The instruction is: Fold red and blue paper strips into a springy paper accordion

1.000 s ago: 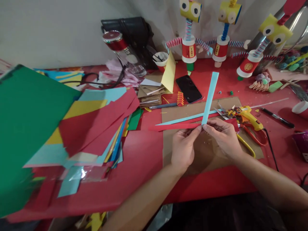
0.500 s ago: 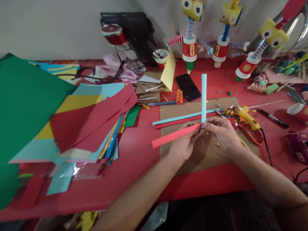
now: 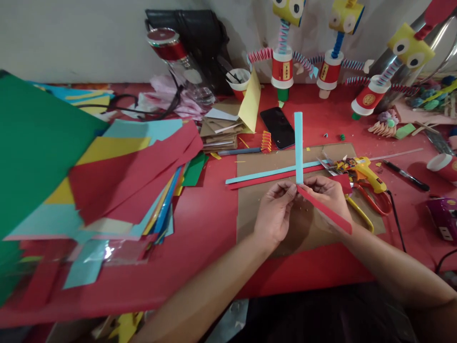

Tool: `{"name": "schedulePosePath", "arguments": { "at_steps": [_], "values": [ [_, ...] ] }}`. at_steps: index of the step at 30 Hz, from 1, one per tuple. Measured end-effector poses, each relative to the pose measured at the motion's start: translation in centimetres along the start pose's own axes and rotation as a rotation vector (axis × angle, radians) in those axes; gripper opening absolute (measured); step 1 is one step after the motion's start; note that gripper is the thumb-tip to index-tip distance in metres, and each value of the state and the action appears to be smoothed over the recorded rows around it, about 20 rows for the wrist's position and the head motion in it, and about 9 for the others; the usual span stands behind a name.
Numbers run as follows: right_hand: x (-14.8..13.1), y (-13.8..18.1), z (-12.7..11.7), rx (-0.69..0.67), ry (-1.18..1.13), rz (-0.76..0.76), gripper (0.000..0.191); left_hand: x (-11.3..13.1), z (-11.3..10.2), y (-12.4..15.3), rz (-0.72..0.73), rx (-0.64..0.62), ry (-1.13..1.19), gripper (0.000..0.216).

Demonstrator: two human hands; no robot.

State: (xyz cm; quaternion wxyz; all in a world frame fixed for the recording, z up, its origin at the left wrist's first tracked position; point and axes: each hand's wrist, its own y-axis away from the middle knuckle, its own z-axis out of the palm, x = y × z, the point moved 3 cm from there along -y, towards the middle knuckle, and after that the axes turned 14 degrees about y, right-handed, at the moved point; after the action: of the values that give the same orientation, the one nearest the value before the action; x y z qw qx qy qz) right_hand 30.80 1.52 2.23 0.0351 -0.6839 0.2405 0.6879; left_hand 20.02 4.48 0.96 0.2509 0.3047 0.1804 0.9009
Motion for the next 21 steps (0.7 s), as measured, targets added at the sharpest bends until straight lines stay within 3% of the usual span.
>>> {"name": "schedulePosePath", "arguments": {
  "at_steps": [5, 13, 18, 21],
  "values": [
    [0.10, -0.11, -0.30, -0.008, 0.077, -0.057, 0.031, 0.13, 0.14, 0.17, 0.094, -0.005, -0.025, 0.018],
    [0.13, -0.26, -0.83, -0.068, 0.320, -0.322, 0.025, 0.51, 0.00, -0.21, 0.134, -0.009, -0.065, 0.015],
    [-0.53, 0.27, -0.67, -0.075, 0.421, -0.341, 0.024, 0.66, 0.11, -0.09, 0.177, -0.002, -0.039, 0.015],
    [-0.42, 0.31, -0.47, -0.050, 0.329, -0.338, 0.019, 0.64, 0.17, -0.05, 0.170, -0.008, -0.042, 0.015]
  ]
}}
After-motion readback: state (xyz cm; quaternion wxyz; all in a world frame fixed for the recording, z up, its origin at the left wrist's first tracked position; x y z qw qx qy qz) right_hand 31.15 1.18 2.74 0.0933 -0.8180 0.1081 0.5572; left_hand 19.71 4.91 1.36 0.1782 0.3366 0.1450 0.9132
